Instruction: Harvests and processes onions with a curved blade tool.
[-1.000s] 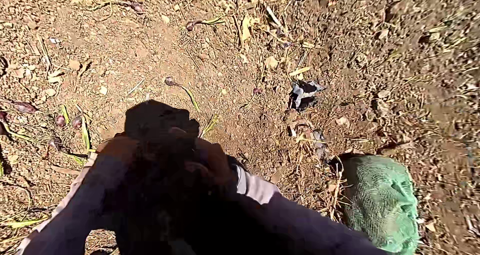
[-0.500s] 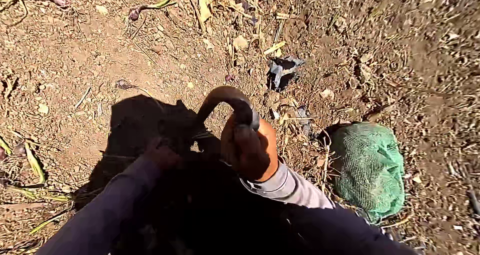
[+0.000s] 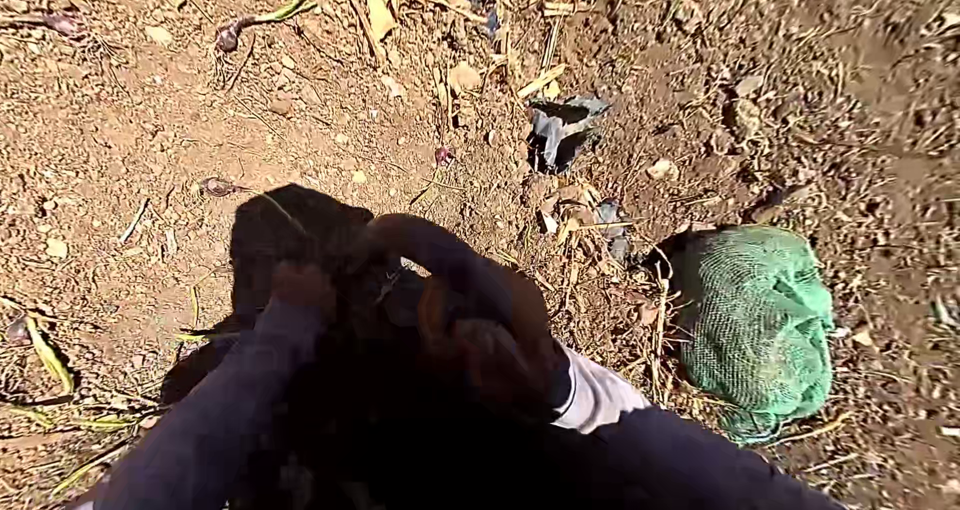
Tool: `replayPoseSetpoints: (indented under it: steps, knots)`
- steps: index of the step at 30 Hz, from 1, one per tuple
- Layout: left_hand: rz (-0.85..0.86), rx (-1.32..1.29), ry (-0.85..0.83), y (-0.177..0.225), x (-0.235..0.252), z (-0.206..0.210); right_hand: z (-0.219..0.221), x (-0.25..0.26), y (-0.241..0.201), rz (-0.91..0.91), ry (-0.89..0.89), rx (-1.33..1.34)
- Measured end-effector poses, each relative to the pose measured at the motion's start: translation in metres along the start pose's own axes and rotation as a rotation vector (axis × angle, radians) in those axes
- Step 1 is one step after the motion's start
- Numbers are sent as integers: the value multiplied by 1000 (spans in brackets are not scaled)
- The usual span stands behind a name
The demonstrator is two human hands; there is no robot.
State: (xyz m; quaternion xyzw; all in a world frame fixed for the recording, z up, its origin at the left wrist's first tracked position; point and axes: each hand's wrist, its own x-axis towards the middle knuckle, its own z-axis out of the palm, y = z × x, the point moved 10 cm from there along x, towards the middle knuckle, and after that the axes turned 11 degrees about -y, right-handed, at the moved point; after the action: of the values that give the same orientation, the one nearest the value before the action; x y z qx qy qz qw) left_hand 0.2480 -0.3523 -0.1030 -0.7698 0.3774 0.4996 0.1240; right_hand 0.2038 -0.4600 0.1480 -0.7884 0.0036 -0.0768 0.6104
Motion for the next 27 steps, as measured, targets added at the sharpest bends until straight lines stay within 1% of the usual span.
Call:
replayPoseSetpoints:
  steps: [1, 2, 3, 4, 5, 6, 7, 8, 10, 11, 12, 13, 14, 15, 16, 18, 19, 20, 21, 23, 24, 25, 26, 27]
  knots:
    - [22, -1, -41, 6, -18, -12, -17, -10, -2, -38, 27, 18]
    - [59, 30, -32, 9, -28, -24, -32, -22, 5, -128, 51, 26]
    - [99, 52, 36, 8, -35, -36, -43, -34, 21, -286, 85, 40]
    - [174, 47, 165, 9, -43, -46, -50, -39, 34, -291, 109, -2]
    - [276, 45, 307, 15, -50, -52, -55, -35, 41, -119, 113, -88]
    - [355, 61, 356, 26, -53, -48, -60, -32, 48, 24, 128, -101]
    - [405, 84, 343, 39, -50, -37, -64, -28, 47, 92, 152, -73]
    - [429, 104, 318, 50, -45, -27, -69, -25, 39, 108, 187, -25]
    - [400, 24, 234, 54, -40, -25, -84, -21, 9, 17, 254, 195]
    - [335, -74, 172, 43, -39, -33, -94, -21, -9, -70, 291, 345]
    - [246, -193, 140, 24, -39, -45, -103, -19, -24, -158, 320, 492]
    - [166, -331, 156, -1, -38, -58, -112, -14, -35, -244, 338, 532]
    - [96, -464, 188, -24, -40, -72, -112, -7, -37, -283, 323, 485]
    - [72, -569, 262, -40, -44, -85, -103, 0, -24, -222, 292, 389]
    - [88, -648, 334, -48, -46, -99, -88, 5, 1, -132, 247, 227]
    - [99, -644, 382, -43, -46, -123, -52, 10, 62, 71, 168, 6]
    - [95, -593, 370, -29, -43, -131, -42, 9, 80, 159, 148, -34]
    - [98, -527, 352, -12, -34, -132, -40, 7, 86, 201, 154, -38]
    - [83, -449, 267, 9, -22, -123, -45, 4, 80, 203, 183, -17]
    - [0, -273, -76, 48, 1, -85, -67, -8, 49, 141, 207, 56]
    - [-3, -219, -192, 58, 11, -73, -83, -14, 35, 107, 199, 90]
    - [12, -184, -237, 61, 15, -68, -97, -22, 27, 76, 208, 126]
    - [54, -181, -191, 56, 13, -73, -110, -31, 26, 47, 245, 123]
    - [110, -200, -50, 43, 6, -87, -121, -38, 32, 34, 297, 66]
